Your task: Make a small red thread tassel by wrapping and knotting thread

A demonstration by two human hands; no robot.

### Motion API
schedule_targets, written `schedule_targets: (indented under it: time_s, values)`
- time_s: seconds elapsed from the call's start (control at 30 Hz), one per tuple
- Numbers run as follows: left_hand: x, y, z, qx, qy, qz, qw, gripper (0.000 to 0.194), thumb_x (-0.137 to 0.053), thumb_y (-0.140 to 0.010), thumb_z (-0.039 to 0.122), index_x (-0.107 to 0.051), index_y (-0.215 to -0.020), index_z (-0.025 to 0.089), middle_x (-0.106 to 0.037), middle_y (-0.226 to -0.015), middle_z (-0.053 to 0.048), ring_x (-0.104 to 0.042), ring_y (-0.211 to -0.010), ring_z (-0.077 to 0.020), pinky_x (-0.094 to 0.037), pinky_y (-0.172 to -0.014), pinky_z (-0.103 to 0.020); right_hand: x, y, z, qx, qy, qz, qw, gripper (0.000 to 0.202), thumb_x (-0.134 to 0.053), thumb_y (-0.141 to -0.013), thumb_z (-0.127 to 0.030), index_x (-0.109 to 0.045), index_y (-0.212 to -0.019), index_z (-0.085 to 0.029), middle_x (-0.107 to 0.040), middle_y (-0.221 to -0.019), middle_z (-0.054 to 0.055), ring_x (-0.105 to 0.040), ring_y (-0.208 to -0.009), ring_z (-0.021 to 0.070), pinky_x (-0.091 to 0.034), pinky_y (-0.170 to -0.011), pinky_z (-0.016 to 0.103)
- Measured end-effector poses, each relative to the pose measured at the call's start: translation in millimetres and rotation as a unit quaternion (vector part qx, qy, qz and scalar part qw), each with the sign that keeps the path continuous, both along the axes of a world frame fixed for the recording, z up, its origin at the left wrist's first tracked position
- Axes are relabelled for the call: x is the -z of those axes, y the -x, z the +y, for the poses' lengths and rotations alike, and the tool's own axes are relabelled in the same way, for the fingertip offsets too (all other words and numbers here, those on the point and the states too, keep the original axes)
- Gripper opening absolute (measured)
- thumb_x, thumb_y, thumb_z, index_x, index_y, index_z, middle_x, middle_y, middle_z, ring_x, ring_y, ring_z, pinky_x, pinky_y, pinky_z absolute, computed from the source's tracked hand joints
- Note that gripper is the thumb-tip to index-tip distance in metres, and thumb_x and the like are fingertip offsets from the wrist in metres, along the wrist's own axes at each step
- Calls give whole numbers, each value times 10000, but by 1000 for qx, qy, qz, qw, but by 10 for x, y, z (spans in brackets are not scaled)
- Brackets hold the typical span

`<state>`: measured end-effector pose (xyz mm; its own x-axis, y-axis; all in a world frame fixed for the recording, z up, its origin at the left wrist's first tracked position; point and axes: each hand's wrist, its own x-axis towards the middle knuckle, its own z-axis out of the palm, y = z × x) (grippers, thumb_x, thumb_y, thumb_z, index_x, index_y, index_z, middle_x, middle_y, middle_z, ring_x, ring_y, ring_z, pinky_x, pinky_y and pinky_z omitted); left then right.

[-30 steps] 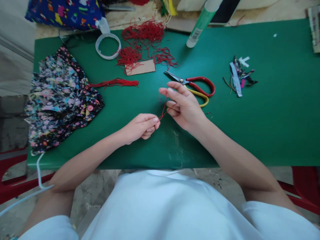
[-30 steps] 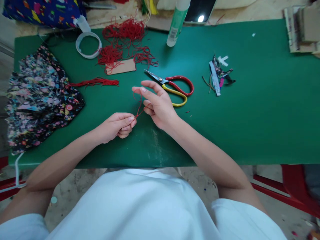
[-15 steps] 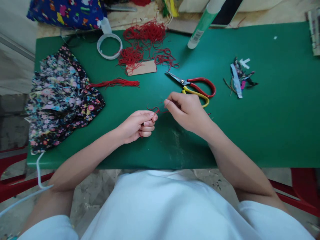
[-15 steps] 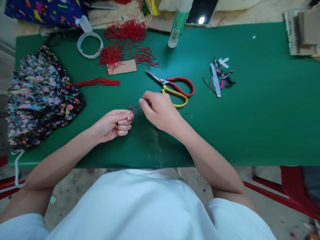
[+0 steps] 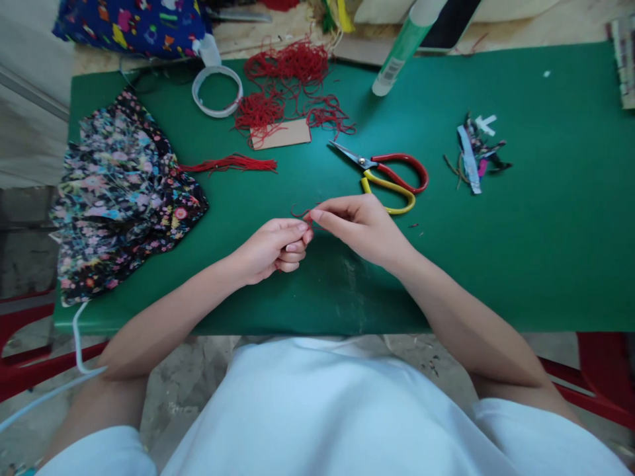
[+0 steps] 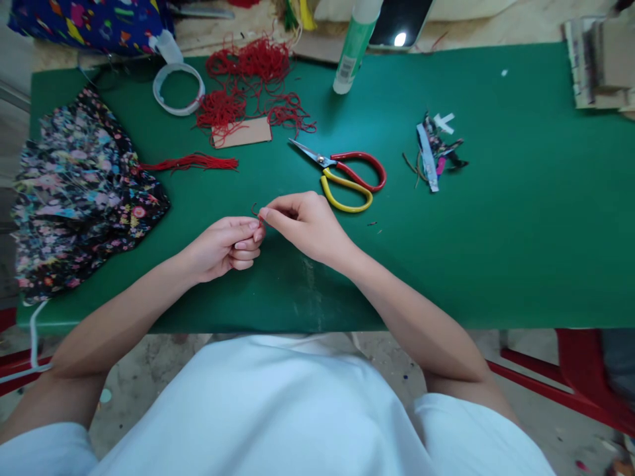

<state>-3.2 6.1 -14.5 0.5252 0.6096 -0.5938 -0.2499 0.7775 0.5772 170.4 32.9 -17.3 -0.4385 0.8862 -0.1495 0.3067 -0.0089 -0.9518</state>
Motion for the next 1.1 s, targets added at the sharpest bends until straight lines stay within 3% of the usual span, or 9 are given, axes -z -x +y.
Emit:
schedule_targets:
  time_s: [0.2,0.43,0.8,1.1]
  values:
    - [7,-12,-18,24,-50,46,997,314,-430,-981,174,-494,-675,139,-290,-470,101,-184,-370,-13,-177,-357,-107,66,25,-38,27,-33,-19,999,248,-621,-841,-335,-745,-816,-122,-580,-562,-7,-426,-528,84,-281,-509,236]
    - [-18,-56,-12,25,-64,101,993,364,-379,-1000,143,-445,-643,153,-241,-448,120,-167,-349,-11,-164,-351,-110,55,25,-89,0,-183,-57,981,127,-584,-858,-190,-627,-747,-147,-492,-547,-53,-397,-509,56,-288,-523,218]
    - [32,-10,-9,9,-92,42,995,307,-401,-982,154,-454,-681,158,-275,-486,116,-170,-377,-14,-186,-359,-111,60,4,-91,-22,-241,-34,970,59,-606,-863,-177,-620,-809,-157,-459,-542,-79,-384,-491,48,-305,-519,201]
    - [37,15,-26,19,-127,19,991,291,-538,-938,289,-455,-690,163,-258,-511,118,-178,-400,-13,-193,-379,-117,79,28,-106,-6,-230,-36,972,102,-550,-880,-171,-523,-783,-184,-474,-557,-72,-398,-487,57,-308,-510,204]
